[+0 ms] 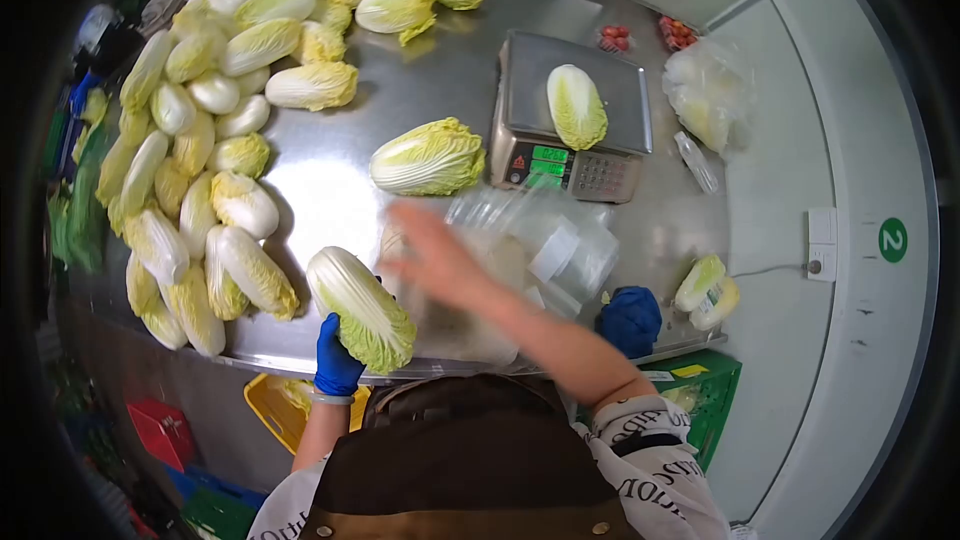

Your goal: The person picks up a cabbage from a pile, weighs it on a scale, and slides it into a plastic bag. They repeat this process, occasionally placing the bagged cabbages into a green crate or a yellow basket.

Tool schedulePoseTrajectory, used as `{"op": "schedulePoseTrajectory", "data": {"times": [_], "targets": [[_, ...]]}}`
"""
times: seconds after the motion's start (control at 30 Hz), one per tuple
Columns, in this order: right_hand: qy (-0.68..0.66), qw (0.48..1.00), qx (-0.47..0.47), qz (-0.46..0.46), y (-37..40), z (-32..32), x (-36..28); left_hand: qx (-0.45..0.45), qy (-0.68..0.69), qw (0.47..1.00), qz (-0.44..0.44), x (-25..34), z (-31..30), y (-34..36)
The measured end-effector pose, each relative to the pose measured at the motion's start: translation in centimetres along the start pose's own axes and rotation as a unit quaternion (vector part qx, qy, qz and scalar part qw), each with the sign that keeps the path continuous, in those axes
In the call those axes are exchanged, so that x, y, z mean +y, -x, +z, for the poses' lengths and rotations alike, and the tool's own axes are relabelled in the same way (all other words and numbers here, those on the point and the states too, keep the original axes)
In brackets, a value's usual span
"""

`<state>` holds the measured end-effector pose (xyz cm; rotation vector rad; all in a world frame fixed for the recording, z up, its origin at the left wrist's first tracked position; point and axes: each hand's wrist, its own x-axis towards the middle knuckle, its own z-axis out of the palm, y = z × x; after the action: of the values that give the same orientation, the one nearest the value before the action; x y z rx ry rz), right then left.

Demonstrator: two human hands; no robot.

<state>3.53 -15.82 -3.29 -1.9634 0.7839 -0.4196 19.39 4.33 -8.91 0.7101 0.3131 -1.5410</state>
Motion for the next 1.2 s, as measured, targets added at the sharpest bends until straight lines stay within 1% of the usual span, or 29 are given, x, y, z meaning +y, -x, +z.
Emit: {"op": "schedulePoseTrajectory", "data": {"times": [0.03,0.07,0.1,0.17,0.23,0.3,0.33,0.37,0.43,0.47,0.5,0.53,0.57,0.6,0.63,0.67,0.7,0.73,0.77,0.87,0.9,0.97,1.0,1.03,1.07,1.1,1.13,1.17,1.2], "targets": [[0.022,0.992,0.110,0.053,-1.2,-3.6,0.5,0.006,-0.026,1.000,-0.010,0.2,0.4,-0.6],[0.133,0.968,0.204,0.053,-2.4,-7.1,2.3,0.013,-0.051,0.998,-0.019,0.5,0.9,-1.0],[0.303,0.913,0.257,0.093,-3.8,-10.1,5.1,0.020,-0.076,0.997,-0.026,0.8,1.6,-1.5],[0.478,0.817,0.299,0.124,-5.3,-15.2,9.1,0.014,-0.162,0.986,-0.029,0.8,4.0,-2.4],[0.504,0.790,0.252,0.241,-6.5,-18.1,11.9,0.001,-0.231,0.972,-0.033,0.3,5.7,-3.6],[0.335,0.869,0.266,0.249,-6.9,-21.3,17.0,-0.014,-0.261,0.964,-0.049,-0.4,5.9,-4.8],[0.246,0.897,0.269,0.250,-6.8,-21.6,17.5,-0.018,-0.277,0.959,-0.054,-0.7,6.0,-5.2],[0.153,0.917,0.273,0.249,-6.4,-21.6,18.0,-0.024,-0.292,0.954,-0.059,-1.1,6.0,-5.7],[-0.031,0.930,0.276,0.240,-4.3,-21.3,15.4,0.002,-0.311,0.949,-0.053,-1.9,6.1,-6.2],[-0.117,0.934,0.285,0.183,-2.2,-18.9,14.0,0.012,-0.325,0.944,-0.047,-2.4,6.1,-6.5],[-0.093,0.946,0.277,0.141,0.0,-16.0,14.4,0.022,-0.338,0.940,-0.041,-2.9,5.9,-6.7],[-0.129,0.947,0.239,0.174,2.9,-12.9,12.2,0.026,-0.359,0.932,-0.030,-3.4,5.2,-7.2],[-0.137,0.960,0.218,0.109,5.6,-9.2,11.4,0.041,-0.389,0.920,-0.017,-4.1,4.7,-7.6],[-0.204,0.949,0.191,0.145,8.2,-5.5,10.4,0.054,-0.419,0.906,-0.002,-5.0,4.3,-8.1],[-0.204,0.946,0.201,0.153,10.4,-1.8,10.4,0.067,-0.450,0.890,0.014,-5.9,3.7,-8.6],[-0.205,0.942,0.212,0.162,12.2,1.7,10.9,0.061,-0.479,0.874,0.054,-7.0,2.6,-9.1],[-0.138,0.947,0.222,0.189,13.5,4.6,11.1,0.009,-0.531,0.837,0.131,-8.3,1.0,-9.9],[-0.098,0.946,0.233,0.203,14.0,6.9,11.7,0.046,-0.653,0.739,0.160,-9.5,-0.3,-10.4],[-0.058,0.944,0.243,0.217,14.5,8.3,11.9,0.080,-0.758,0.621,0.186,-10.3,-1.1,-10.5],[0.151,0.943,0.180,0.235,15.2,6.6,11.8,0.025,-0.772,0.619,0.144,-8.0,-1.3,-10.2],[0.162,0.946,0.178,0.216,15.8,5.7,11.2,-0.021,-0.835,0.489,0.252,-6.8,-1.6,-9.5],[0.191,0.951,0.176,0.169,16.2,2.4,10.0,0.008,-0.810,0.417,0.411,-4.5,1.8,-7.5],[0.232,0.934,0.232,0.145,16.4,1.1,9.3,0.052,-0.753,0.510,0.413,-4.2,0.6,-7.9],[0.172,0.930,0.260,0.196,16.8,0.7,10.1,0.096,-0.684,0.598,0.407,-3.8,-1.2,-8.7],[0.109,0.920,0.285,0.246,17.4,0.8,11.3,0.148,-0.504,0.833,0.173,-3.0,-2.6,-9.4],[0.045,0.903,0.307,0.296,17.8,0.9,12.5,0.129,-0.421,0.897,0.017,-1.9,-3.4,-9.6],[-0.066,0.882,0.250,0.393,17.7,0.7,13.6,0.115,-0.412,0.904,-0.012,-2.1,-3.5,-9.7],[-0.105,0.885,0.222,0.397,17.2,1.1,14.6,0.099,-0.404,0.909,-0.041,-2.3,-3.5,-9.9],[-0.145,0.884,0.193,0.400,16.4,2.1,15.5,0.064,-0.421,0.903,-0.054,-2.8,-3.3,-9.9]]}}
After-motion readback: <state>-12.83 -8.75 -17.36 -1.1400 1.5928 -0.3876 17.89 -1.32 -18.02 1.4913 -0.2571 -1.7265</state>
